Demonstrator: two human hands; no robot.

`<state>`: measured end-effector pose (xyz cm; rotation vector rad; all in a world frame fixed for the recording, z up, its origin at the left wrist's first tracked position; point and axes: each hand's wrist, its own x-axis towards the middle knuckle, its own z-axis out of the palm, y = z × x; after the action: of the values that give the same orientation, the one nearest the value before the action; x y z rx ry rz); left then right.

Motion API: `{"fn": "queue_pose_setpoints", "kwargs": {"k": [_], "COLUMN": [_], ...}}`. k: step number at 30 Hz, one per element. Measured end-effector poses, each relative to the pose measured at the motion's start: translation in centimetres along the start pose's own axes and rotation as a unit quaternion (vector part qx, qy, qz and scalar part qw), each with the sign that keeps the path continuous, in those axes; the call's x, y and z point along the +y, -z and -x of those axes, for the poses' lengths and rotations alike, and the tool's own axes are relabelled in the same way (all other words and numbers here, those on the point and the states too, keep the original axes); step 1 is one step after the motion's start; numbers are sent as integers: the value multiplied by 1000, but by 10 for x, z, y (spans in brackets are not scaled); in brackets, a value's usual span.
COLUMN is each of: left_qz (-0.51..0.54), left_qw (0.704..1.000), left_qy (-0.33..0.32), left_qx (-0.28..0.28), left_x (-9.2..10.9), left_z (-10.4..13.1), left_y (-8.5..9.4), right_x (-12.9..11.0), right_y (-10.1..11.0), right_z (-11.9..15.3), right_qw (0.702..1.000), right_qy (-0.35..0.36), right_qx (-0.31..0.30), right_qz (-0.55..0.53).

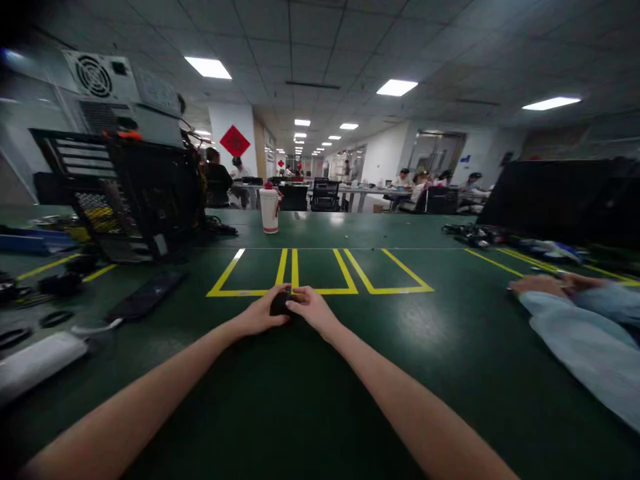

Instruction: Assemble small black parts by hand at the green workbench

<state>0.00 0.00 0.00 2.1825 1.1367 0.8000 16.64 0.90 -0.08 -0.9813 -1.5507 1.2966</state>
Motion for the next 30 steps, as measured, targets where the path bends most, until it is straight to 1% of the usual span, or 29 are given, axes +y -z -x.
{"fn": "queue_pose_setpoints", "kwargs": {"k": [5,7,10,14,21,27,30], "left_qz": [9,10,9,6,-6,-16,-16], "left_qw": [1000,1000,1000,1000,1000,999,999], "left_qy": [-5,-2,5,6,18,18,19], "left_qx": [-2,-7,-12,-12,-18,-22,-21], "left_x": [3,5,7,7,10,13,13], "left_z": [-2,-1,-1,-1,1,2,2], "left_y": [0,2,4,3,5,6,6], "right_x": [-6,-8,-10,-9,-13,-11,-11], "right_y": [3,4,4,3,6,4,3], "right_z": [7,10,12,10,13,11,9], "right_qw": [999,998,999,999,998,999,999], "right_qy": [20,25,18,-8,3,-21,-25], "right_qx": [-45,-53,-40,-19,-57,-13,-12], "right_qz": [-12,-16,2,25,16,23,18]}}
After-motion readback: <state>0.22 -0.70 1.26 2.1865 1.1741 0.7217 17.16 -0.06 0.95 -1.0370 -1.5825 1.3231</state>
